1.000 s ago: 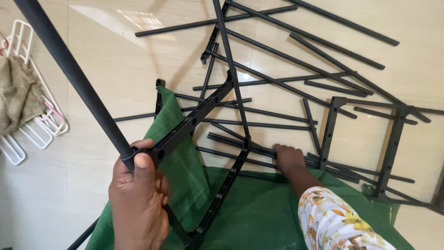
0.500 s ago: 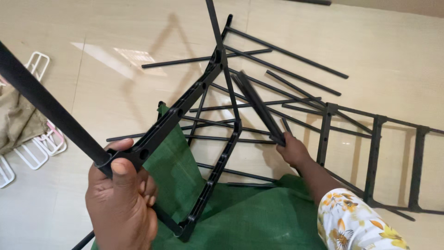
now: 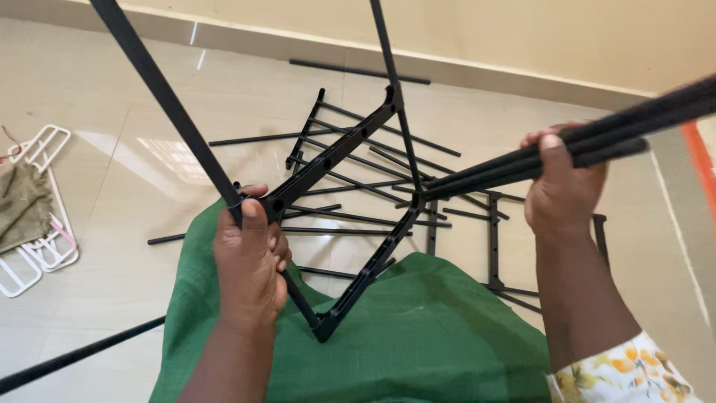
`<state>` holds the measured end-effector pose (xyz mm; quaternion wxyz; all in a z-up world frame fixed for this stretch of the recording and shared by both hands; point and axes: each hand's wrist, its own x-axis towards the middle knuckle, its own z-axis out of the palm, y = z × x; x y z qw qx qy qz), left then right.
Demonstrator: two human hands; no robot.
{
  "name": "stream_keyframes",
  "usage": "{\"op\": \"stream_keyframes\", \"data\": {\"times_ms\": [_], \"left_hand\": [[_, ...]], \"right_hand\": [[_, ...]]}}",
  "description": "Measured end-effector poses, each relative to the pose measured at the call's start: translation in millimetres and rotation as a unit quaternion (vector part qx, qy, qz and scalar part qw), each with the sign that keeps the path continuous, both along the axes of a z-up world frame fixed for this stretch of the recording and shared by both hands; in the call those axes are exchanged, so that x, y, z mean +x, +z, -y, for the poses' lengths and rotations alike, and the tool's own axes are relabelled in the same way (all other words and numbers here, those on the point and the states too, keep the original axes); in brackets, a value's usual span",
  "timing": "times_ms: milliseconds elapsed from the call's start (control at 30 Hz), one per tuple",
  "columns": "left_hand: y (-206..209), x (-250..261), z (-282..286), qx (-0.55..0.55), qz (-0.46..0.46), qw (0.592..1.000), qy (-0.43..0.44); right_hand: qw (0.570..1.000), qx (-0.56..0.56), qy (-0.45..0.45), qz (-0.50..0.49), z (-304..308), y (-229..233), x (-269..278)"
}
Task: The person assembles a black metal rack by inserting rods into a frame and connecting crossbars. They sit on the floor, pick up rods from the surrounding area, and fit them into the frame to build the structure.
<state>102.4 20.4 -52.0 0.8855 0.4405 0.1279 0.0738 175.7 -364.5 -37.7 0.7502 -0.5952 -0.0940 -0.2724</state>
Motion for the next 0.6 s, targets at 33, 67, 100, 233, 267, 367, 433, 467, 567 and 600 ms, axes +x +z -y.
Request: {"op": "stream_keyframes", "data": {"times_ms": [33, 67, 100, 233, 267, 367, 433, 467, 567, 600], "left_hand": [[4.8, -3.3, 1.4, -0.009, 0.008, 1.0, -0.009], [7.1, -7.5, 3.9, -0.017, 0.016, 1.0, -0.017], [7.8, -12.7, 6.7, -0.026, 0.023, 0.999, -0.026], [-1.0, -43.0, 22.6, -0.044, 0.05, 0.997, -0.036], [-5.5, -53.4, 26.9, -0.046, 0.048, 0.997, -0.041], [-22.6, -81.5, 45.7, -0.047, 0.031, 0.998, -0.034], [-37.7, -103.0, 55.0, -0.035, -0.004, 0.999, -0.027], [-44.3, -107.1, 58.5, -0.023, -0.024, 0.999, -0.027], [-60.1, -106.3, 55.2, -0.028, -0.051, 0.998, -0.024], [-64.3, -102.0, 52.3, -0.038, -0.053, 0.998, -0.023]], "right_hand": [[0.999, 0.012, -0.022, 0.019, 2.0, 21.3, -23.0], [0.998, 0.004, -0.047, 0.041, 3.7, 37.9, -48.4], [0.995, -0.003, -0.072, 0.062, 5.7, 53.0, -74.1], [0.975, -0.082, -0.175, 0.11, -3.7, 81.8, -152.7], [0.967, -0.1, -0.203, 0.119, -3.7, 86.5, -164.0], [0.957, -0.104, -0.244, 0.118, 0.0, 92.2, -192.6], [0.96, -0.085, -0.246, 0.107, 11.0, 93.6, -205.2], [0.961, -0.071, -0.246, 0.105, 18.1, 92.3, -211.2], [0.966, -0.03, -0.237, 0.098, 41.5, 79.4, -220.7], [0.967, -0.017, -0.234, 0.097, 51.7, 74.5, -222.0]]}}
